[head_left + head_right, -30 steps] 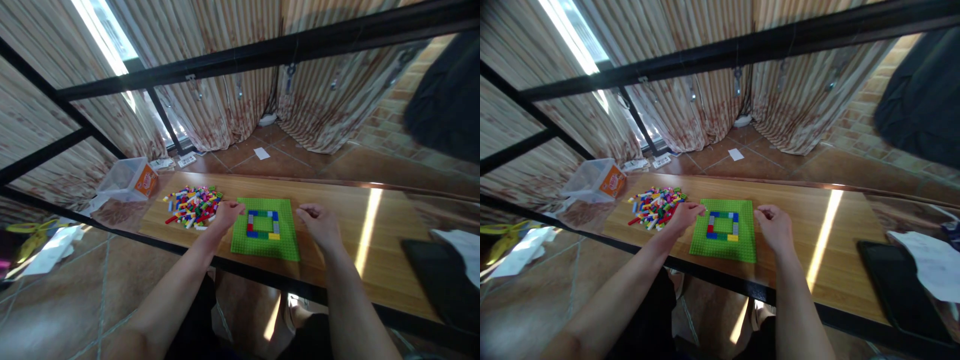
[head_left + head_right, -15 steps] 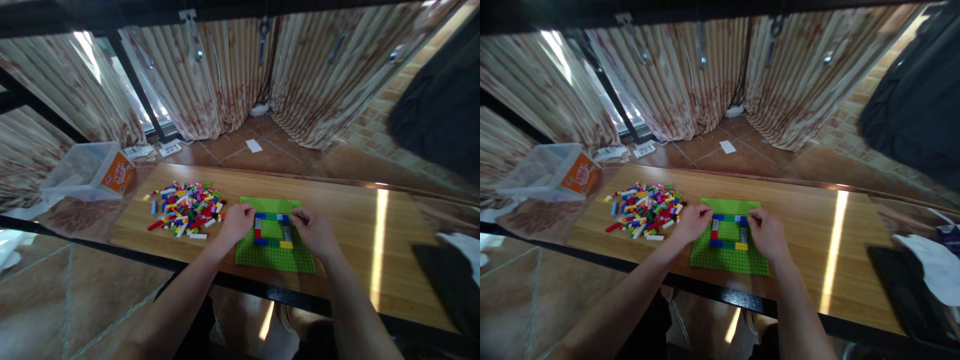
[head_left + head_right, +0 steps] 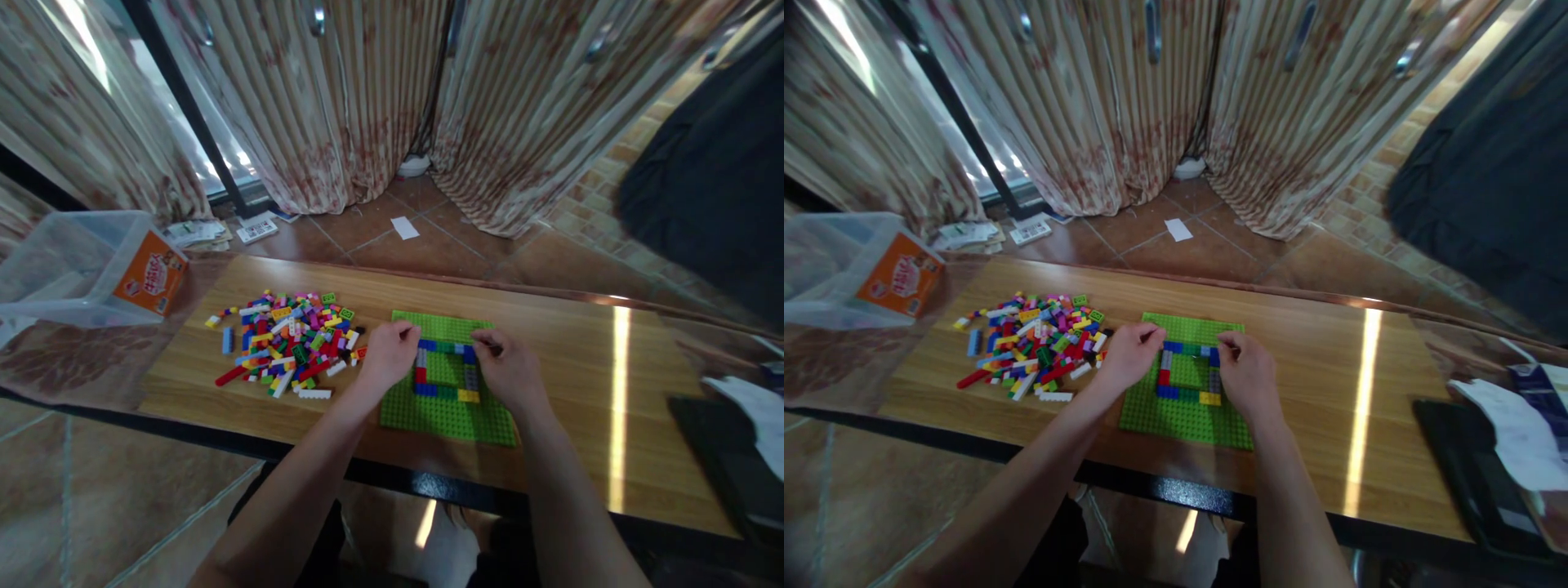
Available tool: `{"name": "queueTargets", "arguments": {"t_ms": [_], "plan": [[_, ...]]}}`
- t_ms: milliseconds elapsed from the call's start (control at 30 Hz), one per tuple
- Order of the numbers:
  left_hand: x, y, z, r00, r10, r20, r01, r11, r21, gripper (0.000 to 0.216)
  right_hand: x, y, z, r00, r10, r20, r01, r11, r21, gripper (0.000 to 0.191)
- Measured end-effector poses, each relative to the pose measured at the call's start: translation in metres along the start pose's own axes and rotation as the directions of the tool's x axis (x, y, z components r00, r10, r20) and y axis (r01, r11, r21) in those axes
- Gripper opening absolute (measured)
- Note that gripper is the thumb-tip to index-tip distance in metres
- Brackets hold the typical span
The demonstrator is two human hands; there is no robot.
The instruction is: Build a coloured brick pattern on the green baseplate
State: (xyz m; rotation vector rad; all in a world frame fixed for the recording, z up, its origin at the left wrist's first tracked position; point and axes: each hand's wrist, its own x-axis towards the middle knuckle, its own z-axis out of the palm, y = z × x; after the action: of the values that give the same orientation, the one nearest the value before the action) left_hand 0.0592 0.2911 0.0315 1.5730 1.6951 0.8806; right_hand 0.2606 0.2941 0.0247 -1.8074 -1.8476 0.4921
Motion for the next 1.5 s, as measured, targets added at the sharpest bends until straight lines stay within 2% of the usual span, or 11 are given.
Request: {"name": "queueTargets", "arguments": {"t_ms": [133,300,433,567,700,867,1033,1167,1267,1367,1500], "plan": [[0.0,-0.004,-0.005,0.993,-0.093,-0.075,0.061,0.934,-0.352,0.036,0.001,-0.004,0.004,0.992,-0.121,0.032,0.121,0.993,-0.004,0.025],[-0.007,0.007,-0.02,0.948,-0.302,0.098,0.262,0.573,-0.776,0.043,0.005,-0.004,0.011,0.984,-0.163,0.073,0.164,0.987,-0.005,0.018],[-0.01,0.014,-0.03,0.897,-0.3,0.323,0.404,0.265,-0.875,0.049,0.006,-0.008,0.011,0.987,-0.153,-0.04,0.154,0.988,0.032,0.017],[-0.009,0.014,-0.03,0.831,-0.204,0.518,0.52,-0.047,-0.853,0.057,0.0,-0.029,0.008,0.927,-0.256,-0.275,0.311,0.933,0.181,0.016],[-0.009,0.012,-0.022,0.81,-0.157,0.566,0.543,-0.166,-0.823,0.056,-0.018,-0.06,0.012,0.88,-0.418,-0.228,0.473,0.82,0.323,0.012],[-0.012,0.012,-0.013,0.812,-0.108,0.573,0.566,-0.097,-0.819,0.057,-0.035,-0.08,0.029,0.816,-0.553,-0.169,0.578,0.787,0.214,0.02],[-0.014,0.014,-0.011,0.851,-0.135,0.507,0.517,0.047,-0.855,0.054,-0.035,-0.077,0.031,0.838,-0.517,-0.175,0.545,0.807,0.226,0.013],[-0.013,0.013,-0.017,0.88,-0.239,0.411,0.453,0.156,-0.878,0.051,-0.027,-0.064,0.02,0.935,-0.261,-0.239,0.341,0.844,0.413,0.017],[-0.013,0.012,-0.021,0.893,-0.308,0.329,0.407,0.24,-0.881,0.042,-0.016,-0.048,0.01,0.951,-0.035,-0.307,0.198,0.833,0.517,0.023],[-0.011,0.009,-0.019,0.925,-0.339,0.171,0.314,0.428,-0.847,0.024,-0.007,-0.033,0.002,0.939,0.11,-0.325,0.101,0.817,0.568,0.029],[-0.009,0.002,-0.009,0.978,-0.209,-0.011,0.15,0.74,-0.655,0.008,-0.002,-0.018,-0.004,0.927,0.203,-0.314,0.037,0.786,0.618,0.035]]}}
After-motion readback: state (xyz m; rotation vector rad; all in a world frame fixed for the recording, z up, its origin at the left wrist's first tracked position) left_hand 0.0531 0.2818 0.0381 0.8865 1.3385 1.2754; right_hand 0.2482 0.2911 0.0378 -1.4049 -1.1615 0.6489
